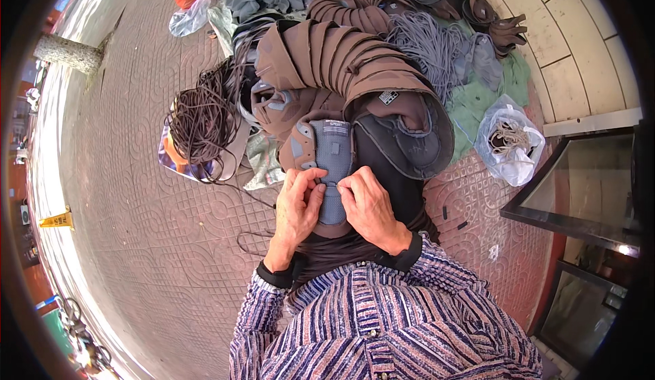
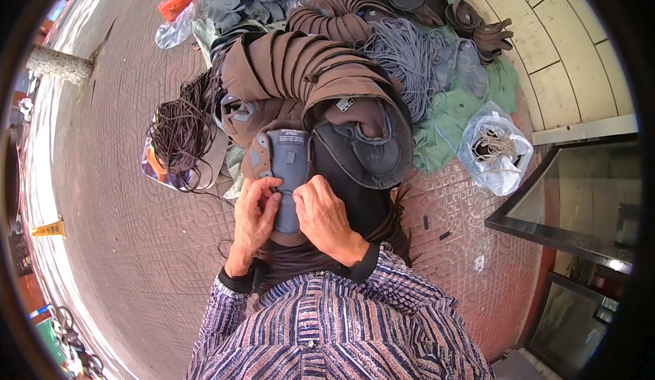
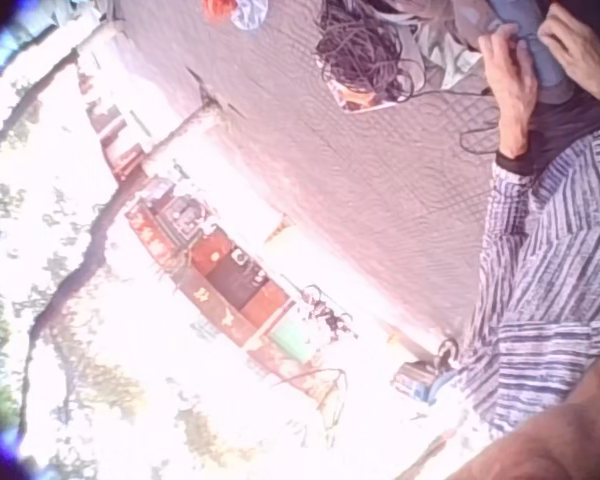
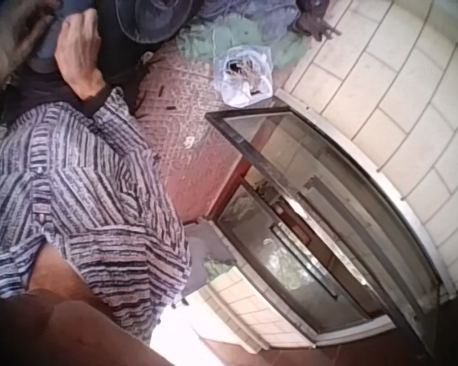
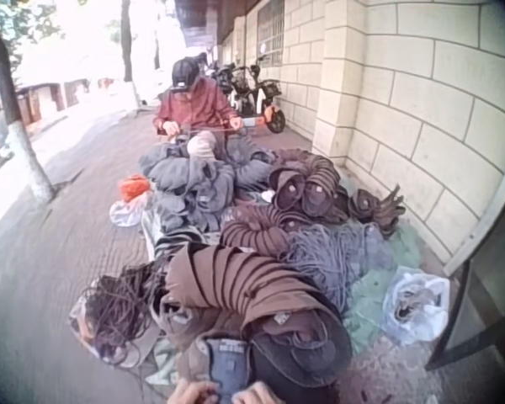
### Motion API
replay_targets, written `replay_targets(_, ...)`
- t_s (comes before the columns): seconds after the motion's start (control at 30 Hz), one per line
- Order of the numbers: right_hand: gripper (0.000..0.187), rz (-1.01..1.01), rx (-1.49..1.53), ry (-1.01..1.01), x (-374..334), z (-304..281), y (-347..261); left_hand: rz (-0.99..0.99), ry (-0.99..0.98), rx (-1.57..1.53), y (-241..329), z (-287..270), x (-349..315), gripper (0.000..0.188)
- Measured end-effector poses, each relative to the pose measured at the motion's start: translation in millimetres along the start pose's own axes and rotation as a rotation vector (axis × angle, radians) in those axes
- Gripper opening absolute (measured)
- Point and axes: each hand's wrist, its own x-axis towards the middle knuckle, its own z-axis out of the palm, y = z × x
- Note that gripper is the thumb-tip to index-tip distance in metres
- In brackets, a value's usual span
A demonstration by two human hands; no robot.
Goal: Lacing and tying shoelaces on newly manufactured shoe uppers.
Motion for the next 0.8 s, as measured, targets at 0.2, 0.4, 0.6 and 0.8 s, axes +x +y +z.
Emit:
replay_targets(0.2, 0.011, 0.292, 0.391, -0.063, -5.5, 0.6, -0.3, -0.009, -0.001, 0.006, 1.0, -2.1, -1.4, 0.024)
replay_targets(0.4, 0.014, 0.048, 0.109, 0.041, -0.5, 5.9, 1.5, 0.045, 0.006, 0.027, -0.1, 0.9, 0.7, 0.025)
replay_targets(0.6, 0.018, -0.012, 0.052, -0.111, 1.4, -14.6, -5.8, 0.045, -0.021, 0.001, -1.6, -0.5, -2.0, 0.025)
replay_targets(0.8, 0.017, -0.095, -0.025, -0.110, 10.1, -9.5, -7.1, 0.048, -0.020, 0.022, -0.3, -0.1, -1.6, 0.025)
